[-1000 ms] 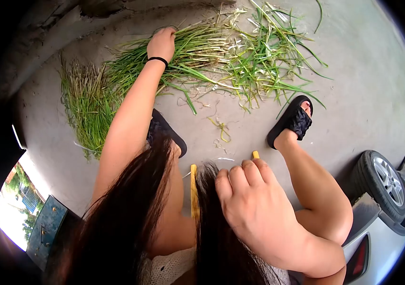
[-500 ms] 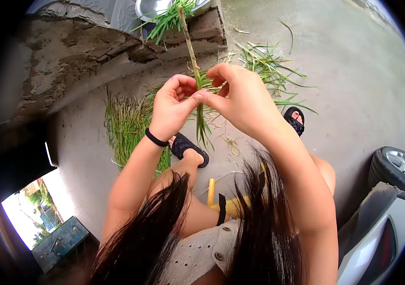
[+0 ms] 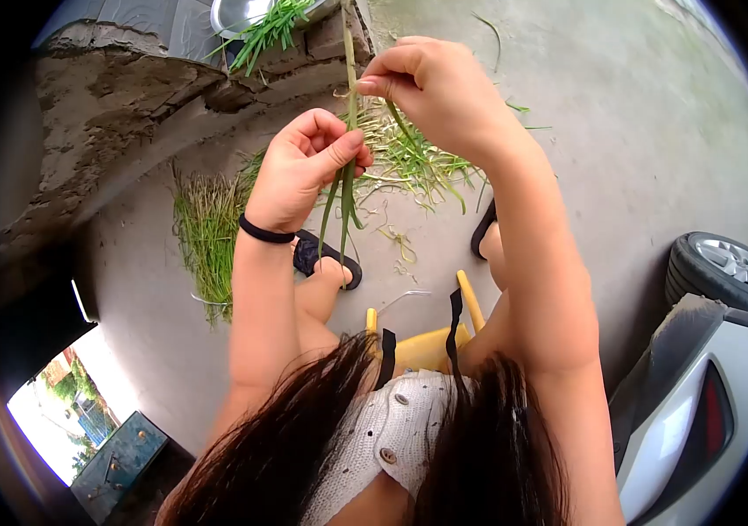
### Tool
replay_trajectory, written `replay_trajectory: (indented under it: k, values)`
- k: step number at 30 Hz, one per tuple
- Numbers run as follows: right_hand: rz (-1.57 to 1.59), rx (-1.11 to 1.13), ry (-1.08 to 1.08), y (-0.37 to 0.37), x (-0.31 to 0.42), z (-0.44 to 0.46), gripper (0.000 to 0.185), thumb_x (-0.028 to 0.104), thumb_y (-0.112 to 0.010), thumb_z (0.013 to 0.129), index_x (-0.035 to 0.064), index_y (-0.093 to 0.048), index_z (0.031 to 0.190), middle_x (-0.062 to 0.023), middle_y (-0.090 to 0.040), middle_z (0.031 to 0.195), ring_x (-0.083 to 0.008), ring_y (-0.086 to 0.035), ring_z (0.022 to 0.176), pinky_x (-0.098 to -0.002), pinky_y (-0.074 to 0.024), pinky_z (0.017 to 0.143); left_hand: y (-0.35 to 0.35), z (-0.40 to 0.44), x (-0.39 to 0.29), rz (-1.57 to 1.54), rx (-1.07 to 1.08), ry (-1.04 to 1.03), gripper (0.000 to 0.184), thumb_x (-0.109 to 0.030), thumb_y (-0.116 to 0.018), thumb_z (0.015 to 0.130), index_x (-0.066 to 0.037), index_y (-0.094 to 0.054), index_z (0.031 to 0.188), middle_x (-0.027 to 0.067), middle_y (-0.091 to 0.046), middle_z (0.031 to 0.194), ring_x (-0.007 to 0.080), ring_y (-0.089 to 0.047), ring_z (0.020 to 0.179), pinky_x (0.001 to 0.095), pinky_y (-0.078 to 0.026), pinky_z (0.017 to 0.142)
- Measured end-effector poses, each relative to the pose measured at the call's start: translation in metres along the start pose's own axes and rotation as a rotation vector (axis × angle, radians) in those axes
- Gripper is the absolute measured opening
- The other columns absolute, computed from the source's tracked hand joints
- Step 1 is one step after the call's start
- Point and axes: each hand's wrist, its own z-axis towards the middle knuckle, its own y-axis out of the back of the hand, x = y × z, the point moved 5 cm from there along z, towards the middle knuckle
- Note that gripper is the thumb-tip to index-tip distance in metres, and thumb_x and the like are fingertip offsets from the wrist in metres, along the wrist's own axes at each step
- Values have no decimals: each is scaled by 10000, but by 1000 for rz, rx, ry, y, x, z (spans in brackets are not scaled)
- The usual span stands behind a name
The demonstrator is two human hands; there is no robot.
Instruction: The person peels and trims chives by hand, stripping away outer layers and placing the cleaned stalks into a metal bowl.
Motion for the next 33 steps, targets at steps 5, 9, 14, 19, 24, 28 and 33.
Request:
replay_trajectory:
  k: [5, 9, 14, 19, 24, 28, 33]
  values:
    - [47, -259, -275, 33, -17, 4, 86, 68, -606, 829, -6, -649, 839, -6, -577, 633, -69, -505, 573, -214, -406, 529, -6, -10, 5, -34, 38, 73, 136, -95, -634, 836, -38, -512, 850, 58, -619, 762, 118, -603, 701, 224, -486, 628]
    - [290, -653, -285, 71, -49, -2, 163, 137, -588, 867, -7, -639, 809, 16, -535, 597, -36, -411, 498, -184, -312, 448, -5, -16, 9, -72, 78, 117, 134, -100, -630, 839, -34, -515, 852, 62, -612, 770, 136, -616, 717, 240, -500, 630]
    - [395, -950, -221, 103, -69, -18, 221, 191, -593, 878, -3, -617, 775, 12, -504, 582, -38, -383, 458, -176, -284, 415, 2, -18, 12, -138, 55, 141, 133, -137, -606, 862, -35, -522, 868, 60, -611, 782, 139, -613, 721, 238, -502, 634]
    - [396, -1038, -233, 120, -76, -29, 250, 206, -635, 850, -36, -655, 912, -46, -601, 729, -69, -490, 572, -205, -414, 502, 15, -11, 20, -151, 0, 110, 126, -149, -573, 885, -34, -523, 894, 52, -592, 784, 131, -604, 729, 235, -506, 641]
    - [-248, -240, -498, 61, -72, -18, 472, 305, -633, 831, -67, -571, 1114, -65, -637, 810, -84, -554, 635, -228, -443, 550, 2, -2, 19, -250, -11, 84, 205, -162, -560, 894, -18, -506, 1030, 51, -581, 817, 135, -600, 744, 239, -509, 660]
    - [311, -47, -484, 18, -26, -13, 480, 331, -663, 804, -57, -588, 1076, -82, -640, 819, -100, -593, 742, -247, -464, 648, -6, 5, 23, -281, 12, 66, 268, -169, -549, 901, -13, -486, 1109, 54, -582, 834, 141, -602, 755, 241, -511, 679]
    - [214, 102, -392, -5, -13, -18, 281, 234, -659, 814, -45, -640, 846, -76, -648, 737, -92, -604, 685, -232, -469, 607, -18, 6, 18, -215, 25, 59, 254, -239, -501, 929, -31, -530, 1074, -7, -539, 745, 79, -542, 656, 187, -434, 568]
